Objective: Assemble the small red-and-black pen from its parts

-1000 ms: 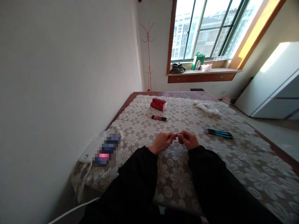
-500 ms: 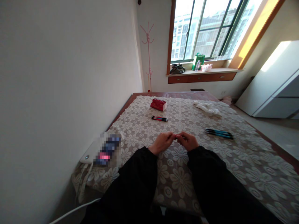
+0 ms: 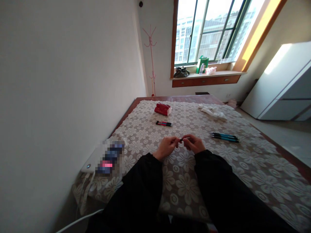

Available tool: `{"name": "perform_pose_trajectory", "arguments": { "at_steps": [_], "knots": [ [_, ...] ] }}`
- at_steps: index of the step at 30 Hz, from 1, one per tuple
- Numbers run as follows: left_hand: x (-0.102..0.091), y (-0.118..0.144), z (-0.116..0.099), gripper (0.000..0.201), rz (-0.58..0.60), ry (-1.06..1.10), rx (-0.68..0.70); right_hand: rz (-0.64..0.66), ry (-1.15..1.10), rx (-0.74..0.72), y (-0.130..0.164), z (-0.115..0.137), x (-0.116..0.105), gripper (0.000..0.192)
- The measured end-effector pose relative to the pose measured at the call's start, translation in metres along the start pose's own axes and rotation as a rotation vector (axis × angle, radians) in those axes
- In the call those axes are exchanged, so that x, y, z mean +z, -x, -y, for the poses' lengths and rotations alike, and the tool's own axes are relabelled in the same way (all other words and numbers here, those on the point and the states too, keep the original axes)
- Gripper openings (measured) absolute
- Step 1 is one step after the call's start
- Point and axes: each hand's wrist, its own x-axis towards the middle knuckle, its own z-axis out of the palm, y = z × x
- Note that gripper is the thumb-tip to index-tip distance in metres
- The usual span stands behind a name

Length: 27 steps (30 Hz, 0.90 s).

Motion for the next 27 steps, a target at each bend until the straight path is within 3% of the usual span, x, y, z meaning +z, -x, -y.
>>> {"name": "perform_pose_trajectory", "arguments": {
  "at_steps": [6, 10, 14, 17, 22, 27],
  "knots": [
    [0.005, -0.002, 0.002, 0.058, 0.136, 0.136, -0.024, 0.008, -0.179, -0.036, -0.002, 0.003, -0.001, 0.045],
    [0.005, -0.002, 0.001, 0.051, 0.202, 0.179, -0.013, -0.067, -0.213, -0.037, -0.005, -0.001, -0.006, 0.045],
    [0.003, 0.002, -0.002, 0.033, 0.021, -0.039, 0.022, -0.135, -0.175, 0.031, -0.006, -0.004, -0.005, 0.046],
    [0.003, 0.002, -0.005, 0.034, -0.067, -0.078, 0.014, -0.205, -0.197, 0.095, -0.008, -0.006, -0.005, 0.048],
    [0.009, -0.003, -0.004, 0.058, 0.164, 0.18, -0.098, -0.175, -0.393, -0.012, -0.012, -0.002, -0.004, 0.051],
    [0.011, -0.002, -0.004, 0.062, 0.24, 0.124, -0.141, -0.127, -0.445, 0.0, -0.011, 0.001, -0.004, 0.047]
  ]
}}
